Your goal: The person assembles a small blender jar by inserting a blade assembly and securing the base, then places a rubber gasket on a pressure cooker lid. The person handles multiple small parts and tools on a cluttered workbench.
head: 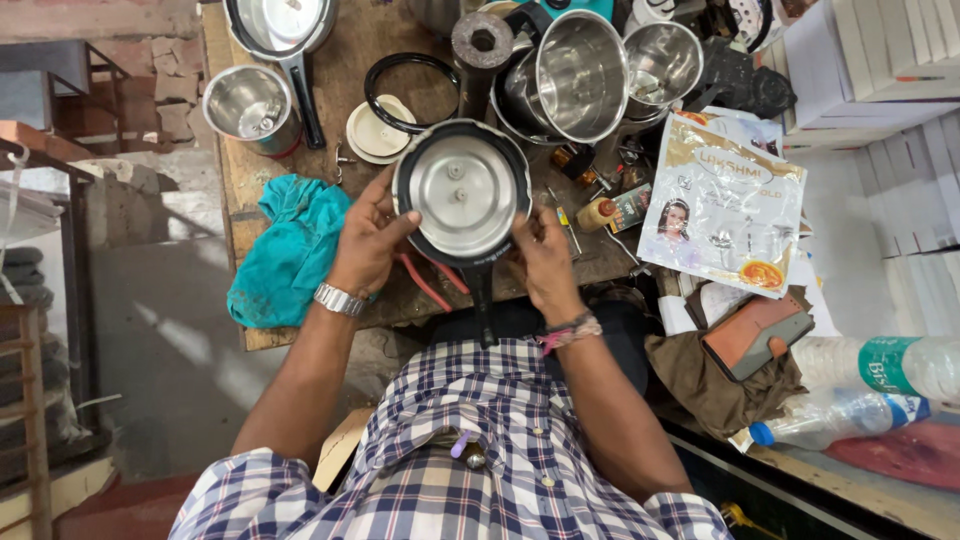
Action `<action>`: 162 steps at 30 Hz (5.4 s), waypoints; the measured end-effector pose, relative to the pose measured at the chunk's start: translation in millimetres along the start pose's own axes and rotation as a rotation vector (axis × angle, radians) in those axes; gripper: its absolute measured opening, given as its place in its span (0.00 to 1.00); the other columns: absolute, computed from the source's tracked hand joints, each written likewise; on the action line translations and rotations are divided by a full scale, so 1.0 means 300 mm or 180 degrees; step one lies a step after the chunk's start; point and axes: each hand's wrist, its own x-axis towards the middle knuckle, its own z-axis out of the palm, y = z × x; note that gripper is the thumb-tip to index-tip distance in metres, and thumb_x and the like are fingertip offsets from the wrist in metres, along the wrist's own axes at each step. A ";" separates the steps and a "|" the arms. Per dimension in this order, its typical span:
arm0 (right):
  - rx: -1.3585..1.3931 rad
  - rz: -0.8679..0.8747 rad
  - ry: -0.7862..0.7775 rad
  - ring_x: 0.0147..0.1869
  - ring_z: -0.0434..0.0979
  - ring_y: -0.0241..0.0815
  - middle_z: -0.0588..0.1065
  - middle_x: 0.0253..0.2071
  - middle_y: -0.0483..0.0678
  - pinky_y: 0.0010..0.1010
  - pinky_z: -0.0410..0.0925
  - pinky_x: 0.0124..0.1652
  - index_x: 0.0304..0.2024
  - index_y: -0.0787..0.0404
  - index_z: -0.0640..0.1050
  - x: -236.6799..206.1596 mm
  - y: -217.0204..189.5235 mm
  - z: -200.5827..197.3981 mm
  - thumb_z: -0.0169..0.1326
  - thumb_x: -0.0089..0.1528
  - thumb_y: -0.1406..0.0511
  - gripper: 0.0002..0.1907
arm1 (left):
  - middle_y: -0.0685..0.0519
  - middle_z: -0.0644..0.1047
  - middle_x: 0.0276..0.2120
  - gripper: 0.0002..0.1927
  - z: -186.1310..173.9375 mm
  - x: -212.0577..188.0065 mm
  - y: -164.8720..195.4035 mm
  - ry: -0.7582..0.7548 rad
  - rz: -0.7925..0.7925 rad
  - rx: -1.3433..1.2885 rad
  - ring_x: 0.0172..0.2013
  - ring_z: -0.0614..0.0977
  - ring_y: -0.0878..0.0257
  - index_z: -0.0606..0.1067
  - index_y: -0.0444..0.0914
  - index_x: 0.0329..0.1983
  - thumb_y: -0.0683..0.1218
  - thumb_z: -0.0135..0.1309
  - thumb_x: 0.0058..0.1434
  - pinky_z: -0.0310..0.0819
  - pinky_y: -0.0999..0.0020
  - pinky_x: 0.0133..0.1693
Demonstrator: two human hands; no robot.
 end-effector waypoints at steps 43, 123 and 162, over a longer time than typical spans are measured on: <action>0.0208 0.0005 -0.0729 0.69 0.68 0.43 0.69 0.66 0.52 0.33 0.63 0.66 0.75 0.61 0.54 -0.035 -0.084 0.074 0.60 0.60 0.75 0.45 | 0.48 0.74 0.55 0.35 0.069 -0.004 0.004 0.0167 -0.0442 -0.1144 0.50 0.82 0.55 0.58 0.41 0.68 0.29 0.48 0.58 0.85 0.57 0.44; -0.4805 -0.0753 -0.1590 0.58 0.71 0.54 0.75 0.48 0.53 0.52 0.59 0.57 0.47 0.61 0.73 0.022 0.036 0.186 0.63 0.53 0.57 0.25 | 0.48 0.73 0.63 0.29 0.015 0.088 -0.199 0.0667 -0.0293 -0.1621 0.60 0.76 0.58 0.62 0.40 0.75 0.42 0.48 0.71 0.72 0.60 0.61; -0.3545 0.0014 -0.3429 0.35 0.79 0.59 0.76 0.30 0.59 0.47 0.69 0.34 0.44 0.66 0.74 -0.534 -0.827 0.094 0.56 0.66 0.58 0.17 | 0.41 0.75 0.23 0.18 0.546 -0.133 0.627 -0.4353 -0.0200 0.3235 0.27 0.80 0.40 0.70 0.36 0.48 0.56 0.49 0.69 0.72 0.47 0.29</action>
